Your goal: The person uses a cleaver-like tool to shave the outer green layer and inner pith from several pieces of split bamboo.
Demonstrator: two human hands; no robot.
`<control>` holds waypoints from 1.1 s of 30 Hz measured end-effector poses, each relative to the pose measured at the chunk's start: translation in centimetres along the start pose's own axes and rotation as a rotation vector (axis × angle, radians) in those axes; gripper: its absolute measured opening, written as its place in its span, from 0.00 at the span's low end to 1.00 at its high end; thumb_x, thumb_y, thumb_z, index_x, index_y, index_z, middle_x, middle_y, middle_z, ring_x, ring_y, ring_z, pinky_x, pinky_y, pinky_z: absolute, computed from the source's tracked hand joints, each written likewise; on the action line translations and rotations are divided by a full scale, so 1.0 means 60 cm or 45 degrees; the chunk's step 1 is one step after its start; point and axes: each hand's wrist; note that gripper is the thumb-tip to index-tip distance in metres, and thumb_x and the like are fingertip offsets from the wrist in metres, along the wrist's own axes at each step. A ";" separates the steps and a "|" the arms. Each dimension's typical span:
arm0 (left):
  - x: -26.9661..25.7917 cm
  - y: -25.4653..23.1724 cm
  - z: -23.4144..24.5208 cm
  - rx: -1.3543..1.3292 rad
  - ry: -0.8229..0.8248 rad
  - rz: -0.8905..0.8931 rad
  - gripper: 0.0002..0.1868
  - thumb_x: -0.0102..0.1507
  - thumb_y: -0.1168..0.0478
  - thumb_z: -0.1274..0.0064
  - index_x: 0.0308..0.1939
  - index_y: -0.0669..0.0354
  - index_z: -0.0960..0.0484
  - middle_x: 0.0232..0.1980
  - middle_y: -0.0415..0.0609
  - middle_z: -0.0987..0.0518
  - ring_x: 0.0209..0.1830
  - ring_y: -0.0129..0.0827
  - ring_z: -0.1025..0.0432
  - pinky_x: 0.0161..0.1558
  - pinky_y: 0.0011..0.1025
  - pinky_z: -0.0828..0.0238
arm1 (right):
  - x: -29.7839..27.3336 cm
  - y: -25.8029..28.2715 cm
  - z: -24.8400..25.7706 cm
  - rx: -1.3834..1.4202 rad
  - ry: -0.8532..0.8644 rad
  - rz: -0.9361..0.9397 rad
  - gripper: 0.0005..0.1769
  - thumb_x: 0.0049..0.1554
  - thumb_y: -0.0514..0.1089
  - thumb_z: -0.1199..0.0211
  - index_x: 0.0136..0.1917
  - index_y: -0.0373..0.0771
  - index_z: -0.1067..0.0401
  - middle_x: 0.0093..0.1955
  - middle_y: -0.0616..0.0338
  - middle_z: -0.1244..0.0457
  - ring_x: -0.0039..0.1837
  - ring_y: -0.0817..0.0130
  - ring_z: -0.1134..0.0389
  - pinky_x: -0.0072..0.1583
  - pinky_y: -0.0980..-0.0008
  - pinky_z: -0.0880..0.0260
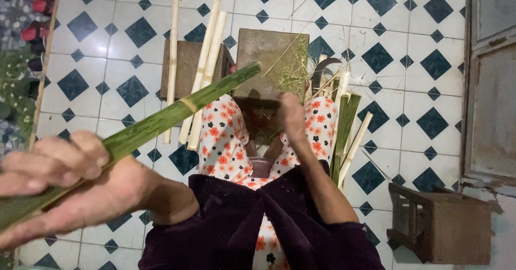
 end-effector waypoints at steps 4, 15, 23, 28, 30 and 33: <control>-0.005 0.010 -0.060 -0.009 -0.002 0.119 0.30 0.57 0.29 0.56 0.28 0.49 0.45 0.29 0.37 0.49 0.21 0.21 0.57 0.22 0.24 0.58 | -0.145 0.031 -0.031 -0.120 0.716 0.712 0.24 0.62 0.51 0.53 0.67 0.38 0.37 0.50 0.51 0.31 0.40 0.67 0.28 0.36 0.77 0.27; 0.006 -0.039 0.026 -0.171 0.051 0.071 0.19 0.62 0.39 0.56 0.28 0.43 0.42 0.28 0.32 0.49 0.25 0.17 0.53 0.28 0.20 0.53 | 0.066 -0.114 -0.020 -0.434 0.193 0.442 0.29 0.60 0.71 0.50 0.60 0.50 0.27 0.55 0.46 0.31 0.61 0.40 0.33 0.64 0.45 0.36; -0.029 0.021 0.023 -0.124 0.096 0.080 0.21 0.70 0.38 0.61 0.49 0.47 0.26 0.36 0.41 0.34 0.32 0.25 0.39 0.35 0.24 0.35 | -0.033 0.079 -0.024 -0.380 0.158 -0.252 0.22 0.65 0.39 0.65 0.65 0.40 0.34 0.36 0.61 0.36 0.27 0.76 0.44 0.26 0.80 0.44; -0.035 0.055 -0.021 -0.260 0.148 -0.017 0.21 0.70 0.39 0.58 0.53 0.46 0.21 0.41 0.45 0.28 0.29 0.31 0.31 0.27 0.29 0.28 | -0.203 0.063 -0.054 -0.054 0.770 0.884 0.23 0.64 0.52 0.58 0.62 0.32 0.38 0.55 0.47 0.41 0.57 0.54 0.38 0.51 0.62 0.27; -0.031 0.047 -0.010 -0.227 0.158 -0.050 0.20 0.71 0.40 0.58 0.54 0.45 0.20 0.41 0.45 0.29 0.28 0.30 0.32 0.26 0.27 0.29 | -0.196 0.045 -0.065 -0.207 0.822 1.234 0.37 0.64 0.69 0.60 0.65 0.34 0.43 0.41 0.57 0.39 0.38 0.66 0.37 0.36 0.68 0.33; -0.018 0.006 0.024 -0.223 0.160 0.014 0.15 0.75 0.44 0.60 0.56 0.43 0.23 0.45 0.39 0.31 0.30 0.23 0.39 0.29 0.23 0.34 | -0.105 0.005 -0.066 0.079 0.958 0.641 0.30 0.61 0.38 0.55 0.76 0.35 0.47 0.44 0.57 0.36 0.36 0.74 0.36 0.35 0.77 0.27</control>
Point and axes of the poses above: each hand's wrist, its own x-axis towards the middle knuckle, its own z-axis out of the back of the hand, y = z × x
